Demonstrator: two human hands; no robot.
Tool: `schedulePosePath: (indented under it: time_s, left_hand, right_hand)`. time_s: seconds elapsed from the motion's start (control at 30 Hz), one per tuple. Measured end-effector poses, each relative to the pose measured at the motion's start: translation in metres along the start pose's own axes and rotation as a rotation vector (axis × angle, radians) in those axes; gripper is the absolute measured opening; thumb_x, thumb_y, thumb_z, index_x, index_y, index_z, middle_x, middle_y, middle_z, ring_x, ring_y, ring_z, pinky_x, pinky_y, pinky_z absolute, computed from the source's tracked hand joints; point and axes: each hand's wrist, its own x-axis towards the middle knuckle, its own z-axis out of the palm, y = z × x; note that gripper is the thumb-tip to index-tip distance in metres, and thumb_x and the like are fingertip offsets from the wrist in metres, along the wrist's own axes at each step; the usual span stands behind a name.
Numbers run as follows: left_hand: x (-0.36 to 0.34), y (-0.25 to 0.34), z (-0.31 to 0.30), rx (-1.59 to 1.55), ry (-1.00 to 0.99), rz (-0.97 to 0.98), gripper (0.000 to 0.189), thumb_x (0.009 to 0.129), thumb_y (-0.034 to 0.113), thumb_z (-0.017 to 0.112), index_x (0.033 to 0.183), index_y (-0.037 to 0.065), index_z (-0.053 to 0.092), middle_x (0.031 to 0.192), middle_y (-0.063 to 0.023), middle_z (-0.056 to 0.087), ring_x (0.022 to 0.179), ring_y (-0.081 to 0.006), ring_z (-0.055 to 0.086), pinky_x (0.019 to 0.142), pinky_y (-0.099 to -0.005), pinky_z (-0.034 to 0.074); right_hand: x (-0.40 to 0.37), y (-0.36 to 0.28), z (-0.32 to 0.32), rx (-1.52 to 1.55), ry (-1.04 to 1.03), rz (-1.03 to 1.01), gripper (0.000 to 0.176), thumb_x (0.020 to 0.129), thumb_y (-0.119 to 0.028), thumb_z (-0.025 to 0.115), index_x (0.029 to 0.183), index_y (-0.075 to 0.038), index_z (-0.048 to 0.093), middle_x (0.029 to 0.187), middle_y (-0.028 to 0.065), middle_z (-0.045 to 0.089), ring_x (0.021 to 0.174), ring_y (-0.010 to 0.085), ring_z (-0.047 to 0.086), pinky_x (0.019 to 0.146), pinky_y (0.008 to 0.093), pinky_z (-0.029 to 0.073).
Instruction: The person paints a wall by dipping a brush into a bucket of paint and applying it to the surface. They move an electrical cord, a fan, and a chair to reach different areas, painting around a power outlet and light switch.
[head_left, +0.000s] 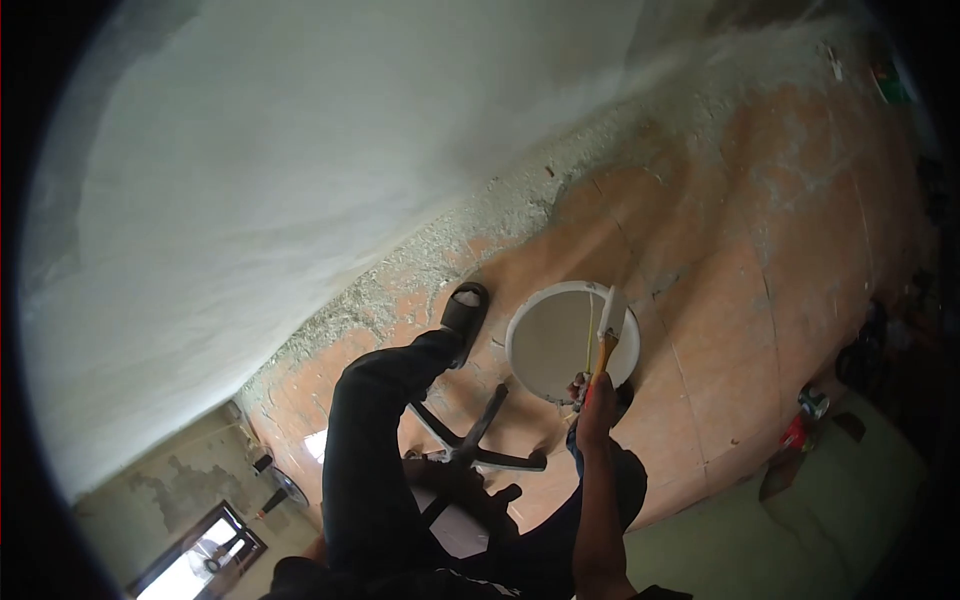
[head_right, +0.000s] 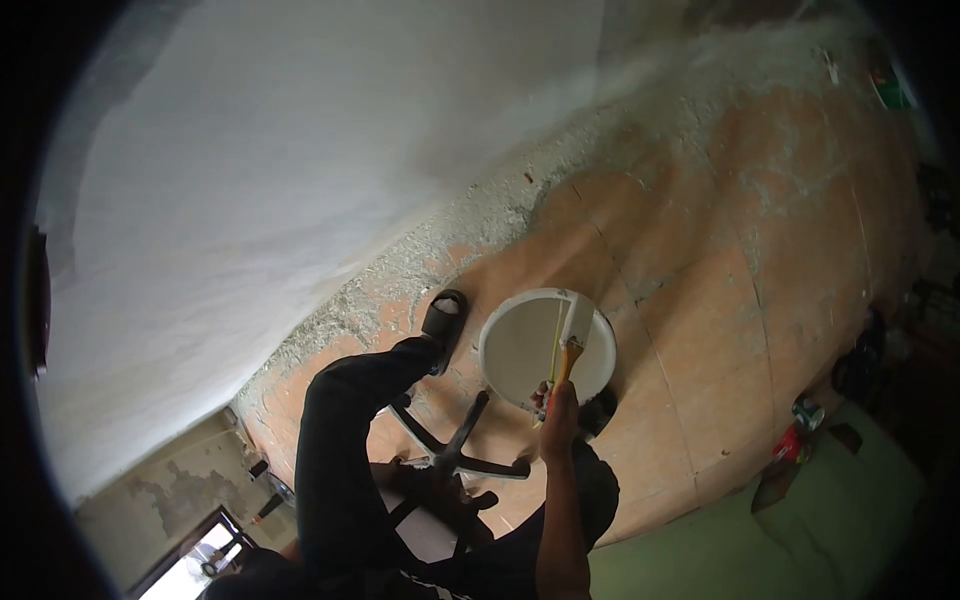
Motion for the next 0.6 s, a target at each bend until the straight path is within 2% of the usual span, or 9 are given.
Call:
schedulePosePath:
  time_s: [0.07, 0.13, 0.23, 0.33, 0.43, 0.53, 0.6]
  left_hand:
    - [0.015, 0.018, -0.012, 0.010, -0.037, 0.011, 0.081, 0.079, 0.074, 0.035, 0.140, 0.022, 0.024, 0.140, -0.0231, 0.030, 0.128, -0.0376, 0.033, 0.101, -0.0588, 0.023]
    - [0.021, 0.027, -0.007, -0.005, -0.069, 0.021, 0.081, 0.080, 0.074, 0.035, 0.140, 0.022, 0.024, 0.140, -0.0229, 0.031, 0.128, -0.0374, 0.033, 0.101, -0.0586, 0.023]
    - [0.007, 0.002, 0.002, -0.034, -0.134, -0.036, 0.080, 0.080, 0.074, 0.035, 0.139, 0.021, 0.025, 0.140, -0.0227, 0.032, 0.127, -0.0372, 0.034, 0.101, -0.0583, 0.024]
    - [-0.026, 0.036, 0.022, -0.082, -0.194, -0.059, 0.080, 0.080, 0.074, 0.035, 0.139, 0.021, 0.026, 0.139, -0.0224, 0.032, 0.127, -0.0370, 0.035, 0.100, -0.0579, 0.024]
    - [-0.034, -0.005, 0.016, -0.125, -0.231, -0.072, 0.079, 0.080, 0.074, 0.035, 0.138, 0.021, 0.027, 0.139, -0.0222, 0.033, 0.126, -0.0368, 0.035, 0.100, -0.0576, 0.025]
    - [-0.054, -0.002, 0.008, -0.174, -0.255, -0.056, 0.078, 0.080, 0.074, 0.035, 0.138, 0.021, 0.028, 0.138, -0.0220, 0.034, 0.125, -0.0365, 0.036, 0.100, -0.0573, 0.026]
    - [-0.062, 0.001, 0.006, -0.214, -0.279, -0.031, 0.078, 0.081, 0.074, 0.035, 0.138, 0.021, 0.028, 0.138, -0.0218, 0.034, 0.125, -0.0364, 0.037, 0.100, -0.0570, 0.026]
  right_hand:
    - [0.004, 0.008, 0.000, -0.033, -0.003, 0.071, 0.041, 0.097, -0.043, 0.033, 0.093, -0.005, 0.048, 0.081, 0.0046, 0.052, 0.073, 0.0145, 0.052, 0.069, 0.0279, 0.041]
    - [0.007, 0.013, -0.003, -0.041, 0.002, 0.041, 0.041, 0.097, -0.042, 0.033, 0.092, -0.005, 0.049, 0.081, 0.0045, 0.053, 0.073, 0.0141, 0.053, 0.069, 0.0279, 0.041]
    - [0.011, 0.017, 0.001, -0.078, -0.019, 0.029, 0.040, 0.098, -0.040, 0.033, 0.092, -0.005, 0.050, 0.081, 0.0044, 0.054, 0.074, 0.0136, 0.054, 0.069, 0.0277, 0.042]
    - [0.014, 0.026, -0.001, -0.069, -0.024, -0.019, 0.036, 0.099, -0.035, 0.033, 0.091, -0.005, 0.051, 0.081, 0.0043, 0.056, 0.074, 0.0132, 0.056, 0.068, 0.0269, 0.042]
    - [0.013, 0.029, -0.003, -0.048, -0.040, -0.044, 0.036, 0.099, -0.035, 0.032, 0.092, -0.005, 0.051, 0.080, 0.0039, 0.056, 0.072, 0.0124, 0.056, 0.067, 0.0262, 0.043]
    - [0.019, 0.034, -0.003, -0.048, -0.064, -0.115, 0.036, 0.099, -0.035, 0.032, 0.092, -0.005, 0.051, 0.080, 0.0036, 0.057, 0.072, 0.0122, 0.058, 0.066, 0.0257, 0.044]
    - [0.026, 0.033, -0.005, -0.007, -0.065, -0.082, 0.038, 0.099, -0.037, 0.032, 0.094, -0.005, 0.052, 0.080, 0.0036, 0.057, 0.074, 0.0125, 0.060, 0.066, 0.0259, 0.045]
